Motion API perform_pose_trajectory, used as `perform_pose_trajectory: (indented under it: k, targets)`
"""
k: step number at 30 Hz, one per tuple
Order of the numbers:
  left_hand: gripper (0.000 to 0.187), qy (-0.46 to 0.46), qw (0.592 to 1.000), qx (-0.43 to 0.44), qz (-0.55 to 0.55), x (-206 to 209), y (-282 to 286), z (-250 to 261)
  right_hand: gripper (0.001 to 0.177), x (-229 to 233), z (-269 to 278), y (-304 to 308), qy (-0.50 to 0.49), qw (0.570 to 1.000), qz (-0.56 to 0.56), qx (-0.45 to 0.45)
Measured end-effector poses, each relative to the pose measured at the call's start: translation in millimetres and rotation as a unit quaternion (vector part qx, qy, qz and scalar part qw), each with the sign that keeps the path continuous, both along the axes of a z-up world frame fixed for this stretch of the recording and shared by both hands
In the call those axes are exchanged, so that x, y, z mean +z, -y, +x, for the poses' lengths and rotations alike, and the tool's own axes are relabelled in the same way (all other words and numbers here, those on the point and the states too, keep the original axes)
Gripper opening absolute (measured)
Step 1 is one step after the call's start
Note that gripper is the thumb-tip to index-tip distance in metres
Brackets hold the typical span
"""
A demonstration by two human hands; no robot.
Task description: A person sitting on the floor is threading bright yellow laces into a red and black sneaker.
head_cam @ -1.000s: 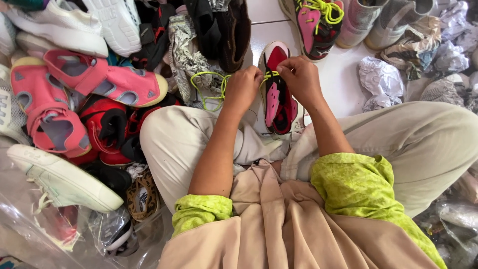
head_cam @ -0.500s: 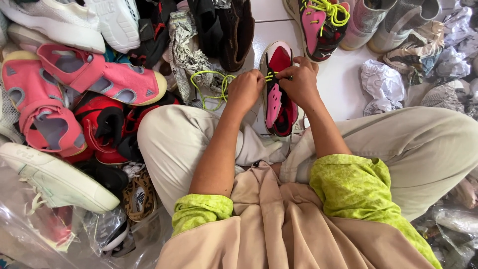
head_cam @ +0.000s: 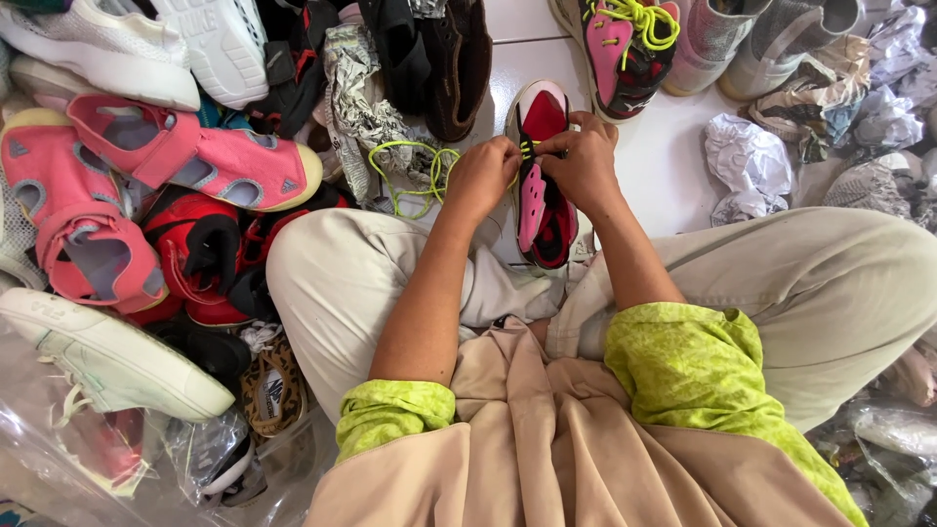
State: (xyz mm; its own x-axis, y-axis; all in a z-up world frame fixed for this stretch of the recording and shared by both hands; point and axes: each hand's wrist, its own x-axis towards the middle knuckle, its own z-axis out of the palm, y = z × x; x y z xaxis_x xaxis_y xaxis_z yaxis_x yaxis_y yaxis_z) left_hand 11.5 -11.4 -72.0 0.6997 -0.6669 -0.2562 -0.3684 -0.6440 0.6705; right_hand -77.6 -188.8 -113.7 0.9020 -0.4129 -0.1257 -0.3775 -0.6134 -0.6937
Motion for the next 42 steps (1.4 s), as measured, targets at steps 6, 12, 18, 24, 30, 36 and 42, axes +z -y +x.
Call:
perform_pose_trajectory:
  k: [6,12,18,24,30,36,42]
  targets:
    - [0.021,0.023,1.0,0.0,-0.009,-4,1,1,0.022,0,1,-1,0.002,1.0,-0.003,0.003]
    - [0.019,0.064,0.997,-0.034,-0.005,-9,5,1,0.02,-2,2,-2,0.006,1.0,-0.008,0.0]
    - [0.019,0.074,0.997,-0.022,-0.004,-1,7,-3,0.016,9,2,-5,0.002,1.0,-0.009,-0.006]
    - [0.022,0.083,0.996,-0.016,-0.017,-4,7,-6,0.011,-14,2,-1,0.016,1.0,-0.025,-0.008]
    - [0.029,0.11,0.993,-0.003,-0.031,-3,10,-9,0.005,-31,-2,37,0.048,0.998,0.033,-0.027]
    - [0.027,0.165,0.974,-0.026,-0.156,10,24,-15,0.011,30,-8,29,0.078,0.993,0.077,-0.055]
    - [0.019,0.142,0.973,-0.006,-0.181,-7,35,-14,0.014,34,-6,21,-0.008,0.99,0.126,-0.054]
